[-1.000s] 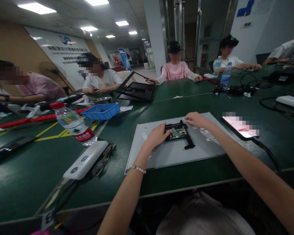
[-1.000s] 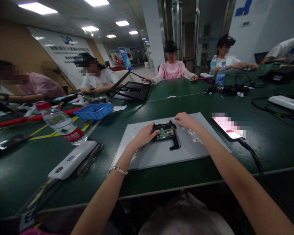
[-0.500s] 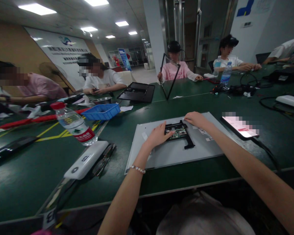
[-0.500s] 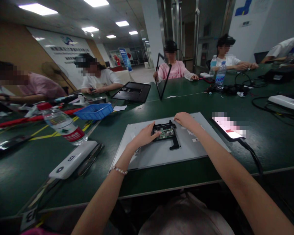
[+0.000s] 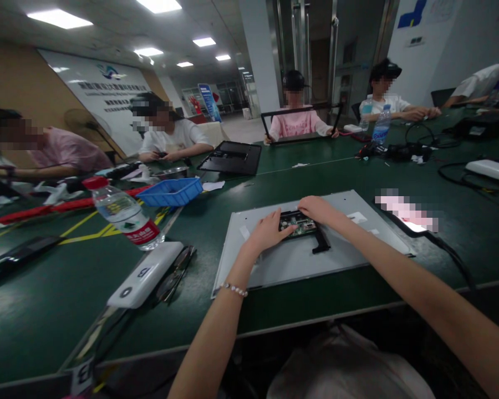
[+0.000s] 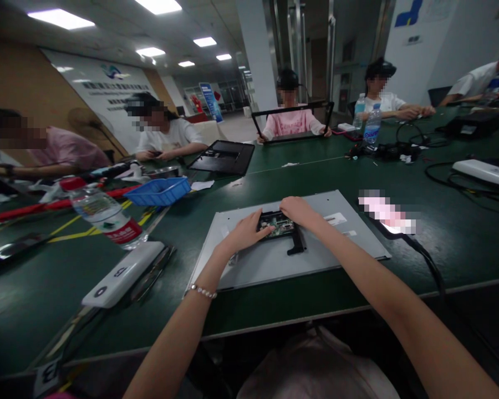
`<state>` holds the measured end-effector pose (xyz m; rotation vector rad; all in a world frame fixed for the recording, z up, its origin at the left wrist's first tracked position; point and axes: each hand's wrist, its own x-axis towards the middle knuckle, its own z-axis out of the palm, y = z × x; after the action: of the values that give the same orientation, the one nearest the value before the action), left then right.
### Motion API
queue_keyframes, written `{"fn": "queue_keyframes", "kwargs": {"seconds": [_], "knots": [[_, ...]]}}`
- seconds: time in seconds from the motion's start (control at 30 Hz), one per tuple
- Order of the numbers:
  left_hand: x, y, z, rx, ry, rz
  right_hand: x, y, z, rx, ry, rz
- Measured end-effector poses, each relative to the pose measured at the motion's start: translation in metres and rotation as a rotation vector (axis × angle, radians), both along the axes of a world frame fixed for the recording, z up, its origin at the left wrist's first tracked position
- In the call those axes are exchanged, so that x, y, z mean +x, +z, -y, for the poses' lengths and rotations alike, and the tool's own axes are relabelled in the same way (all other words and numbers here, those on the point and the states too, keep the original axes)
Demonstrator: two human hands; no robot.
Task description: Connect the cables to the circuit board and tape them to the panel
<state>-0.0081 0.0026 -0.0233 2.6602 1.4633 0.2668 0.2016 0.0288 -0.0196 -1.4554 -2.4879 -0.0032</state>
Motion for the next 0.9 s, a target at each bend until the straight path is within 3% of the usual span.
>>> {"fn": "queue_keyframes", "kwargs": {"seconds": [0.2, 0.33, 0.53, 0.7, 0.9], "knots": [[-0.001, 0.000, 0.001, -0.002, -0.005, -0.005, 0.007, -0.005, -0.003, -0.069, 0.043, -0.136], [0.000, 0.001, 0.002, -0.004, 0.000, -0.013, 0.016, 0.001, -0.005, -0.032, 0.058, -0.219], [0.000, 0.003, 0.003, -0.014, -0.005, 0.004, 0.055, 0.016, 0.002, -0.115, -0.081, -0.222], [0.001, 0.007, 0.005, -0.008, -0.003, 0.011, 0.089, -0.002, 0.018, -0.251, -0.221, -0.261], [0.001, 0.006, 0.005, -0.005, -0.015, -0.005, 0.098, -0.020, 0.023, -0.332, -0.217, -0.297]]}}
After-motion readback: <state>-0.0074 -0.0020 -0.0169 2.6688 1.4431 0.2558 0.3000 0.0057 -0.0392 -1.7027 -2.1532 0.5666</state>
